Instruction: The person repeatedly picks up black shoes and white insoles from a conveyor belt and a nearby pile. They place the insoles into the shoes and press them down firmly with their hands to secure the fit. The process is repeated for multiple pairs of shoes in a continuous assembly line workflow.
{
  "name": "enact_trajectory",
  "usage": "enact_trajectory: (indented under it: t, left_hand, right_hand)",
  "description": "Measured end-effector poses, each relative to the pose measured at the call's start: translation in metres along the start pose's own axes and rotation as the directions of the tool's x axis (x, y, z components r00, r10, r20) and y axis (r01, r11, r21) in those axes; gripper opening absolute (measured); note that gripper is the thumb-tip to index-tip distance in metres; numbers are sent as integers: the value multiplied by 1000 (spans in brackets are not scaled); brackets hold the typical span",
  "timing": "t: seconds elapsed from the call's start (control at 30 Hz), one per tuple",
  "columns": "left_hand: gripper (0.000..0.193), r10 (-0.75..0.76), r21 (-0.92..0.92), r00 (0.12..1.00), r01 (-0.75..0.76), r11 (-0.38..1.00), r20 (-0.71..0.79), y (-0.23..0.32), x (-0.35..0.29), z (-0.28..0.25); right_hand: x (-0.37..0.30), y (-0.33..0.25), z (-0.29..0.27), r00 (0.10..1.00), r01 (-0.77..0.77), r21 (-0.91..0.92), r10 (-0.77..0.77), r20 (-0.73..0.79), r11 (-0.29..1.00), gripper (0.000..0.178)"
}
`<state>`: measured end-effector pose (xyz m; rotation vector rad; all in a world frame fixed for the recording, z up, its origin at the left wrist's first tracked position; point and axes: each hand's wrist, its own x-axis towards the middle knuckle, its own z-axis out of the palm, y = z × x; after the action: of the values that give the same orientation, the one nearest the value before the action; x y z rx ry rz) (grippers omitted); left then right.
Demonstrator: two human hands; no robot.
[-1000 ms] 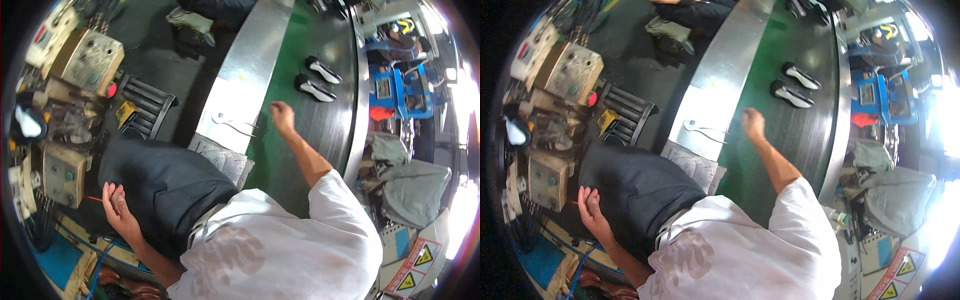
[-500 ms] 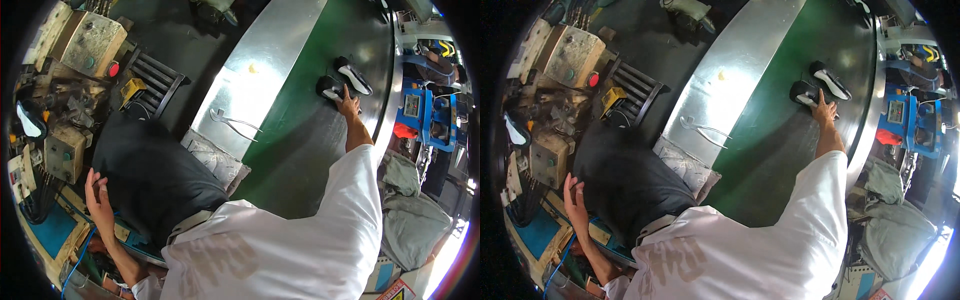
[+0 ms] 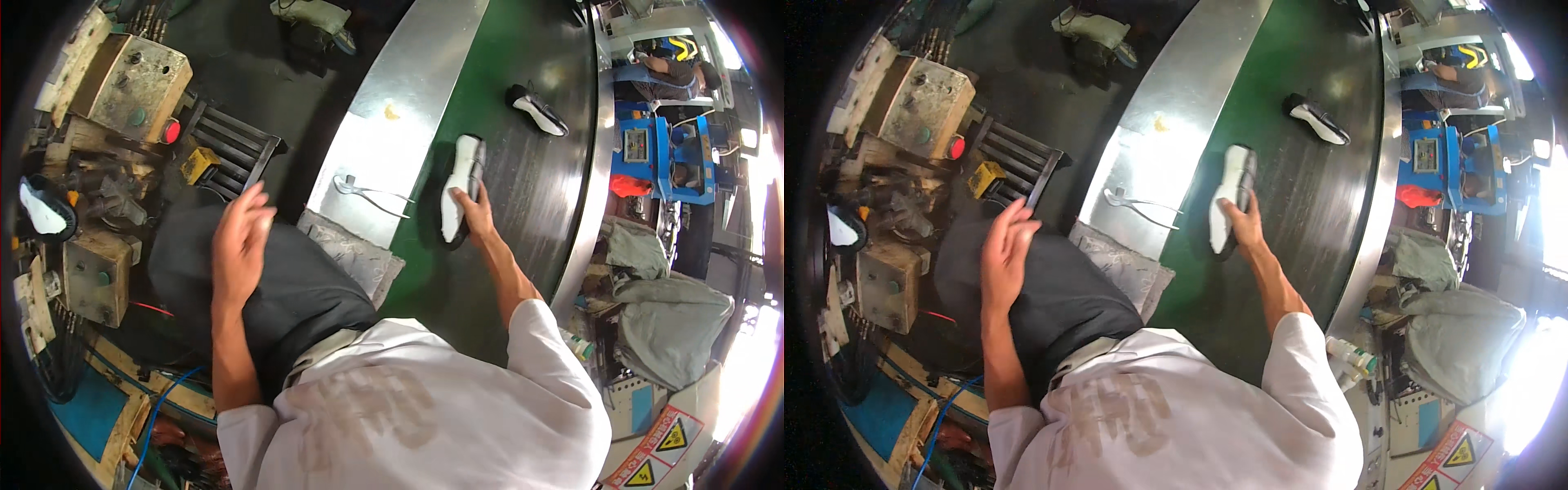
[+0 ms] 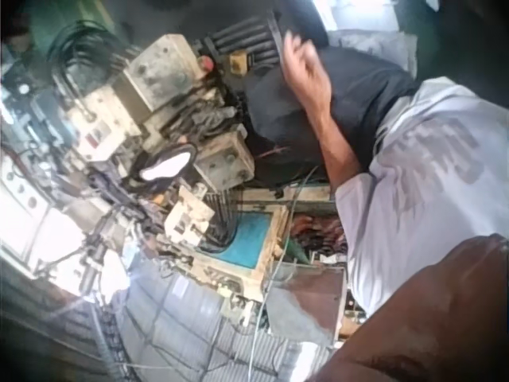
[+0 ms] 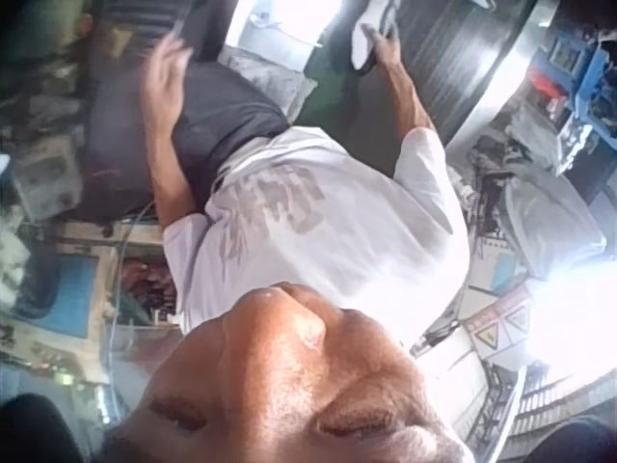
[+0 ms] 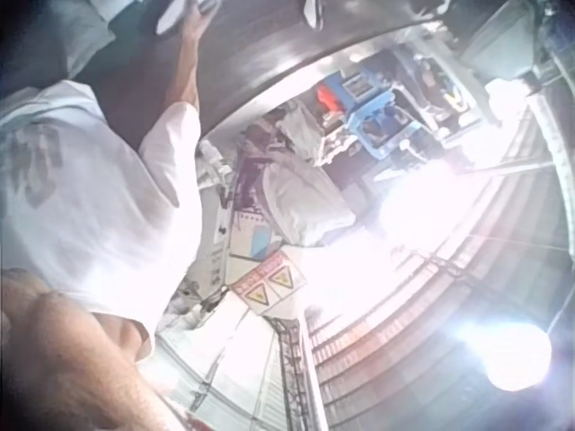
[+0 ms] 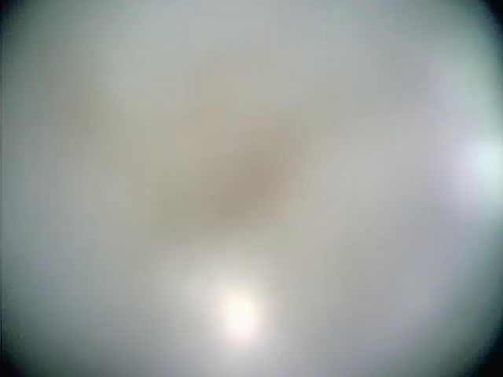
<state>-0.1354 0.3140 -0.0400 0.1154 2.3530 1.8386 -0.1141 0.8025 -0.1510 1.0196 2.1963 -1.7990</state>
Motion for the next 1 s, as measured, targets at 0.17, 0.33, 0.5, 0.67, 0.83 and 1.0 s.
enact_trajectory:
  t: [0.17, 0.33, 0.5, 0.67, 0.83, 1.0]
  left_hand:
    - [53, 96, -88, 994, -91, 992, 58, 35, 54, -1]
    - [28, 425, 470, 875, -282, 837, -232, 6, 35, -90]
    - [22, 285, 401, 742, -24, 916, -606, -13, -59, -163]
    - [72, -215, -760, 812, -365, 538, -542, -57, -135, -139]
    - [69, -261, -386, 532, -138, 912, -806, -49, -137, -103]
    - [79, -66, -393, 686, -332, 857, -725, -40, -157, -129]
  right_hand:
    - [-90, -86, 136, 913, 113, -104, -63, 402, 988, 102]
    - [-164, -148, 261, 573, 459, -232, -87, 815, 857, 115]
    - [-198, -147, 353, 335, 586, -176, -40, 941, 791, 115]
    - [-231, -136, 385, 170, 158, -173, 146, 975, 972, 108]
    - [-237, -121, 399, 98, 466, -157, 125, 987, 870, 111]
    - [-245, -160, 407, 39, 796, 16, -78, 996, 605, 123]
